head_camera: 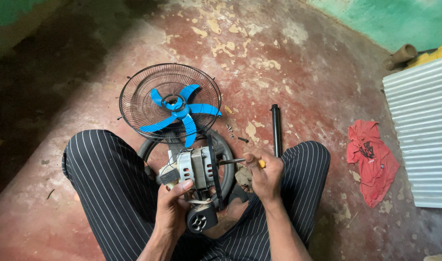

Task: The person disassembles a fan motor housing using a screwdriver, removes the internal components, and then reassembles the housing. The person handles the motor casing, internal rotor, and screws while seated on the floor.

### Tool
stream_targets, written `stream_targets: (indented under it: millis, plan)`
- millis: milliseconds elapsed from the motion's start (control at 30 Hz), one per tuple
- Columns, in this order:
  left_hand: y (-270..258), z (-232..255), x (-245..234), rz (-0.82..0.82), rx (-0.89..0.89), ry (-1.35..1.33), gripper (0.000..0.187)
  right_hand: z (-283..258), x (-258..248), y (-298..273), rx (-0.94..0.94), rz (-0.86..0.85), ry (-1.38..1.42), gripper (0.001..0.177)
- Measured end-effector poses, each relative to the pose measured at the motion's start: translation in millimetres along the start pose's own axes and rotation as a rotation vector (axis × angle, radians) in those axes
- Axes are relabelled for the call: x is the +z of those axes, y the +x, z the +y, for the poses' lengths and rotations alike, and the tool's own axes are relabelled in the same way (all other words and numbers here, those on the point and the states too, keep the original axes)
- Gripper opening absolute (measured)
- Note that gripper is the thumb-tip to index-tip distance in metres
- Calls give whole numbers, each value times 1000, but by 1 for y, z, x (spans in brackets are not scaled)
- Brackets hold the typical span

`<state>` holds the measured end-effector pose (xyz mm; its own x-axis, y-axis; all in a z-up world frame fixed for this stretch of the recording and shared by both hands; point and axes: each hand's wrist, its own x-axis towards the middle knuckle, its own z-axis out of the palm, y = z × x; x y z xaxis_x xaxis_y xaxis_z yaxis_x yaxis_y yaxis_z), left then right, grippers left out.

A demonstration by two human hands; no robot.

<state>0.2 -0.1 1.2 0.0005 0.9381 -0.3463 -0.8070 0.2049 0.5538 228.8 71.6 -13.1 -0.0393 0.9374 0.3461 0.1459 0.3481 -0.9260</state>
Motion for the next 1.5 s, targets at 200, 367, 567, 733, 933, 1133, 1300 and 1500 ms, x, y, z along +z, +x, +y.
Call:
stream_targets:
  millis: [200, 367, 567, 733, 933, 1133, 1300, 1500]
  plan:
    - [-1, 3, -4, 17, 2, 49, 50, -7, 1, 3, -15, -76, 116, 33]
    - [0, 0, -10, 52, 3, 70, 50, -2, 10, -1, 25, 22, -154, 41]
    - [-2, 3, -10, 75, -5, 57, 53, -17, 8, 3, -143, -142, 38, 48]
    - [-2, 2, -16, 84, -10, 13, 54, 6, 10, -6, 74, -75, 56, 56]
    - [6, -12, -57, 134, -66, -229, 52, 0, 12, -2, 190, -16, 527, 34]
    - [9, -6, -93, 89, 35, -353, 56, -26, 7, 32, 672, 244, 830, 38]
    - [9, 0, -114, 48, 117, -393, 61, -18, 3, 22, 596, 96, 866, 31]
    - [9, -6, -113, -5, 127, -379, 68, -74, 34, -25, 72, -197, 430, 56]
